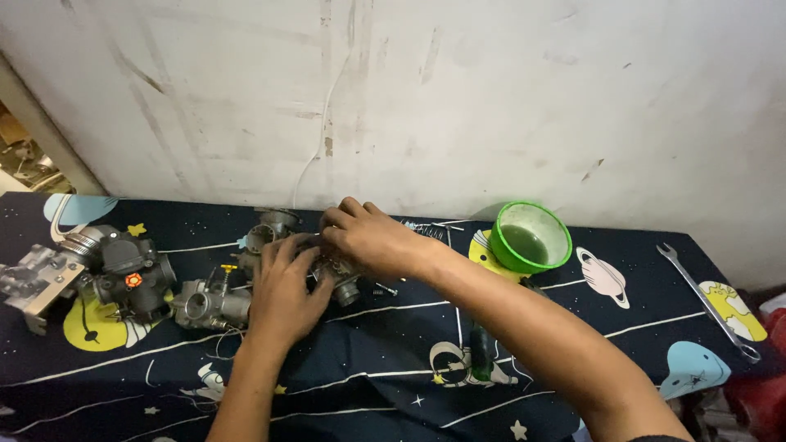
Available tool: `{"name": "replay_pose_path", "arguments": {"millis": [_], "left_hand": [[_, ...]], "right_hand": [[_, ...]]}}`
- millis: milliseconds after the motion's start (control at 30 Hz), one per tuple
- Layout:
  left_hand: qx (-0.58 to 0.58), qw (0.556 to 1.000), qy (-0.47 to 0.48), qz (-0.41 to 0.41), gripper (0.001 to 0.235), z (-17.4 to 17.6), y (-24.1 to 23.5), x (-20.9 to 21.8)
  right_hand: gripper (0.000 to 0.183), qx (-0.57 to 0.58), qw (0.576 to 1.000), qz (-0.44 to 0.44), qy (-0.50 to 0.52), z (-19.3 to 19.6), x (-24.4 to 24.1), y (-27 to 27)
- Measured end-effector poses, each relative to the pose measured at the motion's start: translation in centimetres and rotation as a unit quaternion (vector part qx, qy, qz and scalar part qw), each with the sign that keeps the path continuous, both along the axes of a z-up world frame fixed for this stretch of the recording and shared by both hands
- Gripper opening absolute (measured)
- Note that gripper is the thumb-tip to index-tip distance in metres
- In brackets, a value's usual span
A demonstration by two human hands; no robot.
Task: Disassembling and inspecting motorcycle carburetor components on a workbench using hand tools
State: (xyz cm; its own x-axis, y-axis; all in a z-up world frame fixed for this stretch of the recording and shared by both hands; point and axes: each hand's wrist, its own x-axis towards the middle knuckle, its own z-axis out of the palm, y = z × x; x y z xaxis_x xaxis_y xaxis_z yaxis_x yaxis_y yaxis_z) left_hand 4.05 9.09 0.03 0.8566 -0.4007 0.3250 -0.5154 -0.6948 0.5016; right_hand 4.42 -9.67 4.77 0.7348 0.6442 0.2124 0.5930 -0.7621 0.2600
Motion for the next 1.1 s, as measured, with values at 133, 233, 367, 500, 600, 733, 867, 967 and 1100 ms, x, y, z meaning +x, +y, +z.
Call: {"name": "replay_pose_path", "arguments": {"millis": [133,233,367,500,600,733,867,967,1100], "left_hand": [[-0.007,1.0,-0.017,0.002,0.039,-1.0,0.0,0.2],[-0.001,1.0,-0.02,0.002,0.04,-0.8,0.0,0.3],[-0.014,1.0,-0.008,0.005,0.039,-0.5,0.0,0.1],[-0.006,1.0,-0.019,0.002,0.043,-1.2,0.0,0.6],[-0.003,1.0,-0.006,0.0,0.044,-1.0,0.0,0.4],[-0.007,1.0,0.012,0.001,0.046,-0.4,0.0,0.1],[0.0,1.0,0.026,0.001,0.045,0.0,-0.1,0.0],[-0.001,1.0,0.021,-0.002,0.045,0.0,-0.1,0.0],[-0.009,1.0,0.014,-0.004,0.044,-0.4,0.0,0.2]], "right_hand": [[0.028,0.006,1.0,0.006,0.001,-1.7,0.9,-0.8],[0.03,-0.011,1.0,0.009,-0.008,-1.9,1.2,-0.9],[0.026,0.003,1.0,0.011,0.005,-1.2,0.7,-0.6],[0.03,0.017,1.0,0.014,0.016,-2.1,1.3,-1.1],[0.033,0.022,1.0,0.01,0.02,-2.4,1.5,-1.1],[0.028,0.007,1.0,0.008,0.01,-1.7,0.7,-0.7],[0.032,0.002,1.0,0.012,0.014,-1.6,0.7,-0.8],[0.031,0.007,1.0,0.013,0.013,-1.8,0.8,-1.0],[0.03,-0.004,1.0,0.014,0.015,-1.1,0.4,-0.8]]}}
